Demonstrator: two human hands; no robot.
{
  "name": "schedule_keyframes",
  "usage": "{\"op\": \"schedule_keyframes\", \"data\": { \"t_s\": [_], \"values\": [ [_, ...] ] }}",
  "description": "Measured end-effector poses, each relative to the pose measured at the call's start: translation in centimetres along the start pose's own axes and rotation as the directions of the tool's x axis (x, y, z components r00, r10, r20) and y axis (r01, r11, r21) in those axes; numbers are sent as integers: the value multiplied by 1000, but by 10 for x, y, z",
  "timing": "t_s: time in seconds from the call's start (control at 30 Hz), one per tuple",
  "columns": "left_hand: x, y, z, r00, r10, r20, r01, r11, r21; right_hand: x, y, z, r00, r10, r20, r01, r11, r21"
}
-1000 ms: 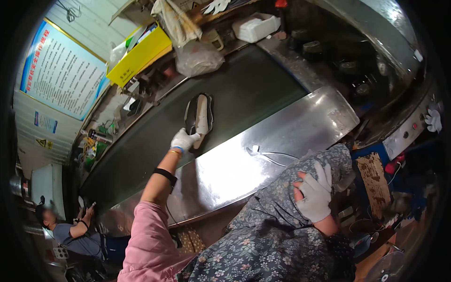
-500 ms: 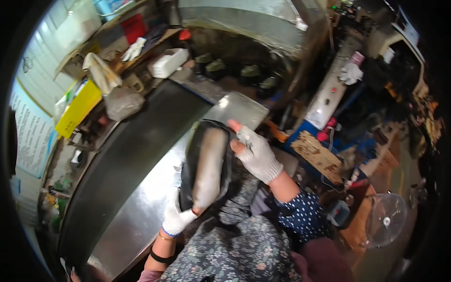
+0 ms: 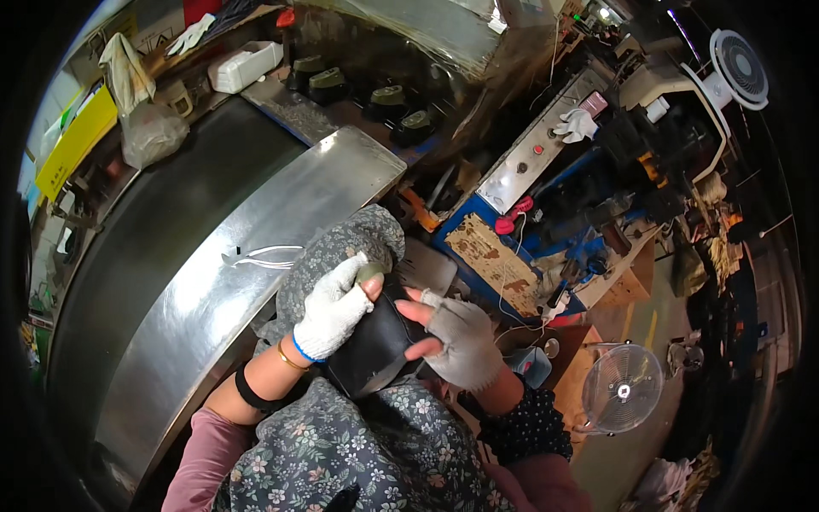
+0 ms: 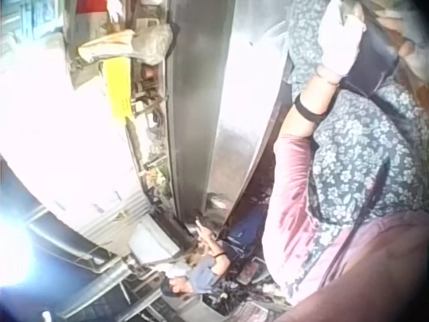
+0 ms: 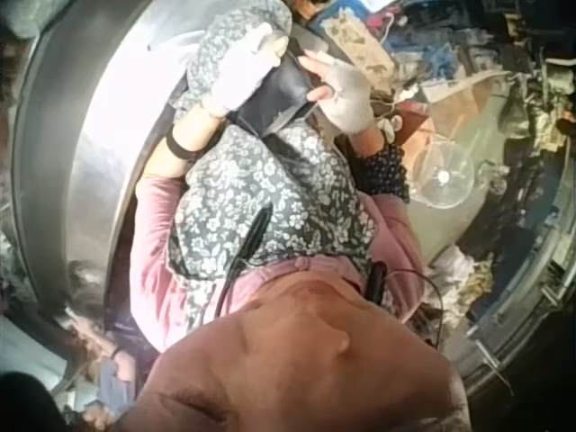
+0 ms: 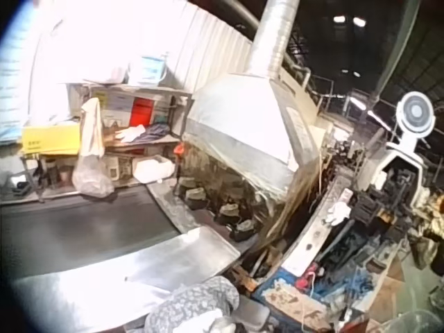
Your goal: The recorder is assembling shoe components, specifically attaching and inspecting soles and placing them on a conveyor system in a factory setting.
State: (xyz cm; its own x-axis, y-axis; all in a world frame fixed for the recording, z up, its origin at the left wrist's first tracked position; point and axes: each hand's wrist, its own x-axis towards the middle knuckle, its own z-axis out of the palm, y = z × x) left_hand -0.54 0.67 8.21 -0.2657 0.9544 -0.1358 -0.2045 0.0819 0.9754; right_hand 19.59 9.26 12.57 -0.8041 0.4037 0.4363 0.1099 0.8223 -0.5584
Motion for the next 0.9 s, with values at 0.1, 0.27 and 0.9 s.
{"op": "schedule_keyframes", "data": {
  "t_s": [0.1, 0.27, 0.9],
  "values": [
    [5, 2, -10, 813, 582, -30, -512, 738, 439, 20, 13, 14, 994, 101, 49, -105, 990, 94],
    [15, 26, -28, 884, 443, 150, -415, 595, 689, -3, 37, 88, 923, 349, 162, -356, 616, 703],
    [-3, -8, -49, 995, 15, -102, -13, 1000, 16, 18, 24, 99, 713, 590, 380, -656, 752, 63]
  ]
}}
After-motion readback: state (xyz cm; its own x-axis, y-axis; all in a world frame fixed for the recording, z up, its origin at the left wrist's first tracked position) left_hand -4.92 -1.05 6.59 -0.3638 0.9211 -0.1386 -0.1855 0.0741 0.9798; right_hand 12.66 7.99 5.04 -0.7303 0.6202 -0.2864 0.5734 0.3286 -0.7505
